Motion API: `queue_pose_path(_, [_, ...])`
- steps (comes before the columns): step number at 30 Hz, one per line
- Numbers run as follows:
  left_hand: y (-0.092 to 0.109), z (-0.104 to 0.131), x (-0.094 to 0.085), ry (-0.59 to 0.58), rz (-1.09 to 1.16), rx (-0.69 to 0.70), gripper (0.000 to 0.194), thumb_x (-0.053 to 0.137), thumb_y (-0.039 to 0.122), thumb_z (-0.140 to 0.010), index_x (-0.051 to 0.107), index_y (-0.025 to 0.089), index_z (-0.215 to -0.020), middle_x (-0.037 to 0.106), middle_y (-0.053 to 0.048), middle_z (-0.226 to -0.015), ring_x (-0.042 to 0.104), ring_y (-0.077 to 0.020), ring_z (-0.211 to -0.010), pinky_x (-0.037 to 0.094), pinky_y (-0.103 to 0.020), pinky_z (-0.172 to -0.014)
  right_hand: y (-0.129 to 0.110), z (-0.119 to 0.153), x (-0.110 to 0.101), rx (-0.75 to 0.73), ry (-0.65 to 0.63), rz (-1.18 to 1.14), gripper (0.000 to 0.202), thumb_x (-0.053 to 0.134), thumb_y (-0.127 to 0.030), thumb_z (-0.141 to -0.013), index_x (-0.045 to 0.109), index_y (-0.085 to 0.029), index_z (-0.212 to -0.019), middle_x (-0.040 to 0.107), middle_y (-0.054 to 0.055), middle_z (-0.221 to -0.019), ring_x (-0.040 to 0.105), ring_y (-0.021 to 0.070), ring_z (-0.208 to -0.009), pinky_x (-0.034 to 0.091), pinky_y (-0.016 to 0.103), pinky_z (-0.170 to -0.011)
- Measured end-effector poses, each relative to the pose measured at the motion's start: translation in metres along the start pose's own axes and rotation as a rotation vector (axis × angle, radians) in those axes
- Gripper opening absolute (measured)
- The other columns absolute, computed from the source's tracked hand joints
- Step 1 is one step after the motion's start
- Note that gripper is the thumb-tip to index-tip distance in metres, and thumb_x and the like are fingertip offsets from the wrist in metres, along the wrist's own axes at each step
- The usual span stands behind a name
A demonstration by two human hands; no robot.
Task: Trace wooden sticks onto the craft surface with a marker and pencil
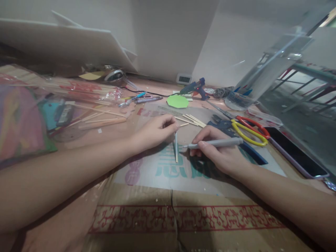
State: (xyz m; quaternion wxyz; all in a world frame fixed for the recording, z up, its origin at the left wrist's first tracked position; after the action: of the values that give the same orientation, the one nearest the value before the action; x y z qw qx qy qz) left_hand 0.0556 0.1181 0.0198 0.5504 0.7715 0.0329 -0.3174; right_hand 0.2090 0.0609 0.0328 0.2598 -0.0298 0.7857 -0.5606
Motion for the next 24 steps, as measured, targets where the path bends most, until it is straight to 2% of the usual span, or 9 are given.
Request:
queue_pose_path(5, [0.0,0.001,0.0,0.014,-0.022,-0.015,0.023,0.055,0.039,-0.093,0.058,0.02,-0.08,0.061,0.001,-0.077,0.055,-0.016,-0.072,0.04,-0.028,-0.065,-0.004,-0.001,0.009,-0.029,-0.102,0.05,0.009,0.059,-0.029,-0.099,0.058,-0.022,-0.093,0.074,0.003,-0.078,0.069,0.0147,-0.069,0.053,0.026,-0.06])
queue_pose_path(13, [0.002,0.0,-0.003,0.027,-0.083,-0.003,0.026,0.056,0.041,-0.093,0.056,0.02,-0.078,0.06,0.001,-0.074,0.054,-0.0159,-0.071,0.039,-0.027,-0.064,-0.009,-0.003,0.01,-0.036,-0.088,0.153,0.005,0.064,-0.026,-0.095,0.061,-0.021,-0.095,0.076,0.004,-0.081,0.072,0.0157,-0.07,0.055,0.026,-0.063])
queue_pose_path(18, [0.0,0.001,-0.001,0.052,-0.221,0.009,0.03,0.057,0.044,-0.094,0.057,0.02,-0.076,0.061,-0.001,-0.076,0.055,-0.0183,-0.073,0.037,-0.029,-0.065,-0.006,-0.003,0.014,0.017,-0.16,0.099,0.01,0.065,-0.028,-0.095,0.061,-0.022,-0.088,0.076,0.003,-0.075,0.071,0.0158,-0.068,0.056,0.027,-0.062])
queue_pose_path(21, [0.002,-0.001,-0.005,0.073,-0.357,0.03,0.036,0.055,0.048,-0.095,0.057,0.02,-0.072,0.062,-0.004,-0.077,0.055,-0.0213,-0.076,0.036,-0.032,-0.069,-0.002,-0.005,-0.002,0.025,-0.013,0.009,0.013,0.064,-0.034,-0.097,0.062,-0.023,-0.09,0.075,0.002,-0.075,0.07,0.0156,-0.067,0.056,0.027,-0.06])
queue_pose_path(24, [0.007,-0.006,-0.028,0.075,-0.492,0.037,0.038,0.046,0.045,-0.1,0.062,0.021,-0.075,0.065,-0.005,-0.08,0.056,-0.0226,-0.077,0.036,-0.032,-0.07,0.001,-0.009,-0.023,-0.004,0.177,-0.035,0.013,0.065,-0.036,-0.097,0.065,-0.025,-0.092,0.071,0.0,-0.071,0.066,0.0148,-0.063,0.054,0.026,-0.059])
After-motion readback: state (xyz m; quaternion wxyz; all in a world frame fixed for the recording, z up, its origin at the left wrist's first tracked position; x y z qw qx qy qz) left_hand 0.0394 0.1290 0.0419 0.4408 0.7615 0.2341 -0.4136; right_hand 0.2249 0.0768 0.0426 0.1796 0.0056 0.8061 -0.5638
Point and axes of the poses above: each hand's wrist, its own z-axis away from the middle knuckle, its own x-axis out of the palm, y = z × x, the point moved 8 cm from there along -z, towards the middle knuckle
